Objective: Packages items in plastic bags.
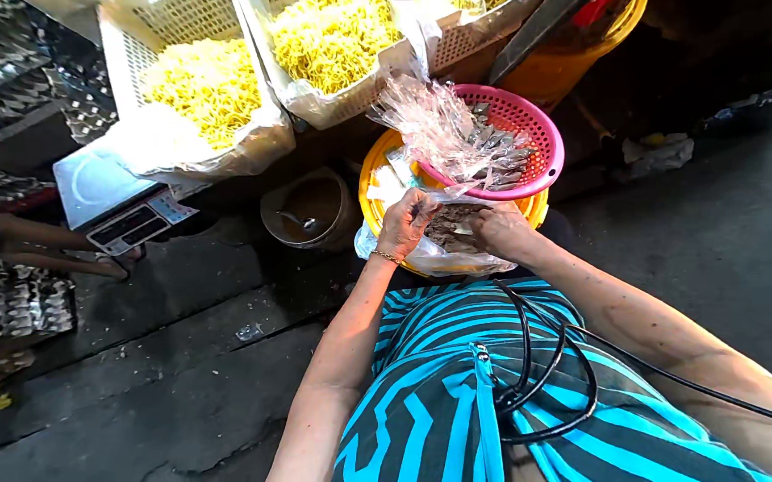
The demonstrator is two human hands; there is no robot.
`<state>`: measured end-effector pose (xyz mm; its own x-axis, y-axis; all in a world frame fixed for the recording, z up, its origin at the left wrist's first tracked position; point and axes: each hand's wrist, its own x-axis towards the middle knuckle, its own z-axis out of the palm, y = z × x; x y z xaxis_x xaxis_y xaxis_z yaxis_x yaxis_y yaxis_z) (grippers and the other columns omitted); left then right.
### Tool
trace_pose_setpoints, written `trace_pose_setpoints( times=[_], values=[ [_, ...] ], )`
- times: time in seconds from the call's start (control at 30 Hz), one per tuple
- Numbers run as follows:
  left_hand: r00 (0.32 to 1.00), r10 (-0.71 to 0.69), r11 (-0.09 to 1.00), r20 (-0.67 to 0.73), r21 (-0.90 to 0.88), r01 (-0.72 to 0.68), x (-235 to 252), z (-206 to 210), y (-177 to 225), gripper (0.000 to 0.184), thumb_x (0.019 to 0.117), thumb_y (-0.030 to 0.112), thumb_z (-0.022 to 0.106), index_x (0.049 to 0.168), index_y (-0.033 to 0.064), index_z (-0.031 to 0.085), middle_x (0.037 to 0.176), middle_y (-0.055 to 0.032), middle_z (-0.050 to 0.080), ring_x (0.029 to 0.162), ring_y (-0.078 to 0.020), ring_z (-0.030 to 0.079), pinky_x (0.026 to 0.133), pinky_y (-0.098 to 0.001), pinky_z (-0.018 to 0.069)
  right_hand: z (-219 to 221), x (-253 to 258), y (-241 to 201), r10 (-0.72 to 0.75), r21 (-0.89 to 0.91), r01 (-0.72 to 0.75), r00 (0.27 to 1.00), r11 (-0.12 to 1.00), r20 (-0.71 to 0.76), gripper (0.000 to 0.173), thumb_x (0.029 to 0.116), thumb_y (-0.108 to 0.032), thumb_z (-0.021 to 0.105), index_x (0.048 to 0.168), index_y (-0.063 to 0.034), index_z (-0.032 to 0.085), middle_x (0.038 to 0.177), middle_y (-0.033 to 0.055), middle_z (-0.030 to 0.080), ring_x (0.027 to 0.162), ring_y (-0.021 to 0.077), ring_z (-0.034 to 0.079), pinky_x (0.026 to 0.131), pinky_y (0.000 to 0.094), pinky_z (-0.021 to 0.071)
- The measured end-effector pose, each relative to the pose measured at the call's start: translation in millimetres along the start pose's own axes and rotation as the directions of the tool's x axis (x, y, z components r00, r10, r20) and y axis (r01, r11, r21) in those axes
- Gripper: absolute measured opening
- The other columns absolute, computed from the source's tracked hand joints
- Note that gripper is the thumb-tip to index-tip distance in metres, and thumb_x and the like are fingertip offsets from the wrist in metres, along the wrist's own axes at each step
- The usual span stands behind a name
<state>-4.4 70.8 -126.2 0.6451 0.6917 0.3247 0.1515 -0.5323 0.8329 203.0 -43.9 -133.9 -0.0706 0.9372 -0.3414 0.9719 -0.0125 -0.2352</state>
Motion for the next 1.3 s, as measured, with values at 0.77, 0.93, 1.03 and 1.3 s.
trace_pose_setpoints(
  times=[0.77, 0.93, 1.03, 1.3],
  values=[
    [0.938, -0.055, 0.993, 0.342, 0.116, 0.016, 10.6, 13.8, 8.1, 0.026, 0.0971, 0.022, 0.07, 0.1, -0.0041, 0.067, 0.08, -0.0148, 0.067, 0.073, -0.0255, 0.066, 0.073, -0.046, 0.0548, -79.7, -108.9, 29.2, -0.151, 0.114, 0.206, 0.917, 0.972, -0.369, 0.021, 0.0991, -0.018, 0.065, 0.111, -0.0028, 0.074, 0.096, 0.0155, 0.07, 0.081, 0.0329, 0.071, 0.069, 0.0548, 0.0587],
    [0.913, -0.088, 0.989, 0.398, 0.146, 0.032, 14.2, 13.4, 9.2, 0.028, 0.0968, 0.024, 0.071, 0.1, -0.0034, 0.067, 0.08, -0.0153, 0.067, 0.074, -0.0275, 0.066, 0.075, -0.0481, 0.0544, -87.9, -104.2, 22.5, -0.227, 0.053, 0.271, 0.884, 0.961, -0.408, 0.024, 0.0994, -0.021, 0.064, 0.112, -0.0033, 0.074, 0.096, 0.0142, 0.07, 0.08, 0.0302, 0.071, 0.067, 0.0506, 0.0594],
    [0.905, -0.1, 0.989, 0.414, 0.138, 0.046, 16.3, 11.7, 7.9, 0.028, 0.0963, 0.025, 0.072, 0.099, -0.0021, 0.067, 0.078, -0.0133, 0.066, 0.072, -0.0253, 0.064, 0.072, -0.0459, 0.0531, -87.4, -97.2, 17.2, -0.24, 0.037, 0.278, 0.884, 0.96, -0.4, 0.022, 0.0988, -0.019, 0.066, 0.112, -0.0034, 0.074, 0.096, 0.0141, 0.07, 0.081, 0.0308, 0.072, 0.068, 0.0514, 0.0596],
    [0.881, -0.13, 0.99, 0.455, 0.106, 0.091, 20.2, 9.6, 11.0, 0.03, 0.095, 0.03, 0.074, 0.096, 0.0003, 0.066, 0.074, -0.0094, 0.063, 0.069, -0.0204, 0.06, 0.069, -0.042, 0.0508, -91.1, -89.3, 11.6, -0.28, -0.103, 0.26, 0.884, 0.96, -0.375, 0.019, 0.0988, -0.015, 0.066, 0.111, -0.0015, 0.074, 0.098, 0.0171, 0.07, 0.089, 0.0348, 0.072, 0.074, 0.0514, 0.0599]
  ],
)
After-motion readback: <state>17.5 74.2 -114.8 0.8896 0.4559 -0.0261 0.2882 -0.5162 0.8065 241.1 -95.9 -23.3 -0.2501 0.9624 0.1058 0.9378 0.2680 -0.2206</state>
